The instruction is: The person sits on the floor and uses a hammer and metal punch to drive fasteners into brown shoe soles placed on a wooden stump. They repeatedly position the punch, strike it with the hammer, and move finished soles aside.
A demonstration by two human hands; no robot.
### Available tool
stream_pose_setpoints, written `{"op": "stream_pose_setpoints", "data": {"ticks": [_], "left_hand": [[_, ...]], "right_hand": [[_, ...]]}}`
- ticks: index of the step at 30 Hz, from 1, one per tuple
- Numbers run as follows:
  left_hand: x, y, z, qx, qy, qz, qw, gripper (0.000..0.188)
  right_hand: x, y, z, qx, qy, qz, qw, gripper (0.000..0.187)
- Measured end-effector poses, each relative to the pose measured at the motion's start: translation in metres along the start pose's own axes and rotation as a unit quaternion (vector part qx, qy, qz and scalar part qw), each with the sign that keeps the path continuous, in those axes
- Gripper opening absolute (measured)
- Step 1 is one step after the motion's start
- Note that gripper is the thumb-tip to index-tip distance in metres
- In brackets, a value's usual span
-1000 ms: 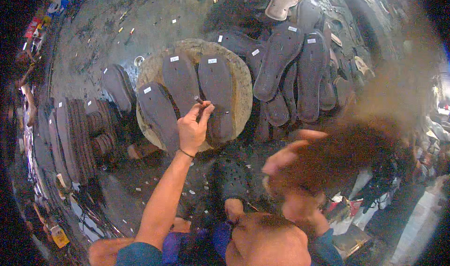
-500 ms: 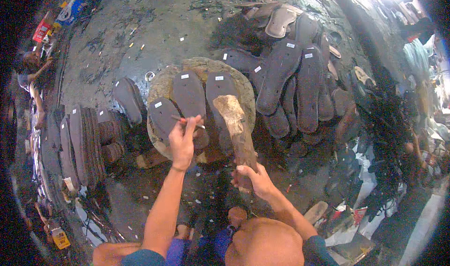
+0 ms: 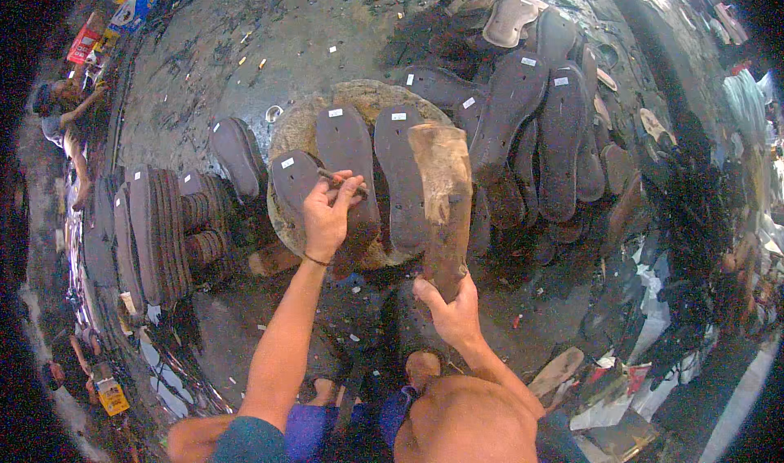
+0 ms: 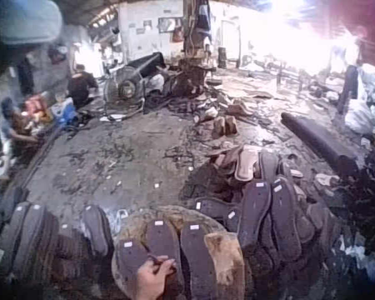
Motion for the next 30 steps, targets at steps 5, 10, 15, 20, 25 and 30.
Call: {"op": "stream_pose_setpoints", "data": {"ticks": [5,10,15,20,25,30], "left_hand": [[0.002,-0.010,0.006,-0.043,-0.042,-0.017,0.998,0.022],[0.012,-0.011,-0.011,-0.221,-0.152,-0.003,0.963,0.019],[0.015,-0.015,-0.001,-0.267,-0.271,0.049,0.923,0.017],[0.018,-0.011,0.000,-0.286,-0.306,0.131,0.898,0.019],[0.000,-0.014,-0.018,-0.265,-0.040,0.032,0.963,0.024],[0.044,-0.001,-0.018,0.012,0.010,-0.005,1.000,0.022]], "right_hand": [[0.010,0.014,0.016,0.018,0.018,0.015,1.000,0.041],[0.025,0.031,0.104,-0.042,0.177,0.003,0.983,0.059],[0.012,0.025,0.121,-0.167,0.467,-0.028,0.868,0.052],[-0.013,0.011,0.001,0.022,0.004,0.226,0.974,0.038],[-0.035,0.000,0.020,-0.090,0.067,0.111,0.987,0.050],[-0.035,-0.024,0.019,-0.216,-0.078,0.152,0.961,0.043]]}}
Point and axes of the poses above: each hand's wrist, its own x-axis away from the middle knuckle, its own y-axis out of the back of the hand, z = x × y, the point moved 4 cm from there along -x, towards the middle knuckle, and after that the axes turned 15 degrees about x, right-handed, at the moved point
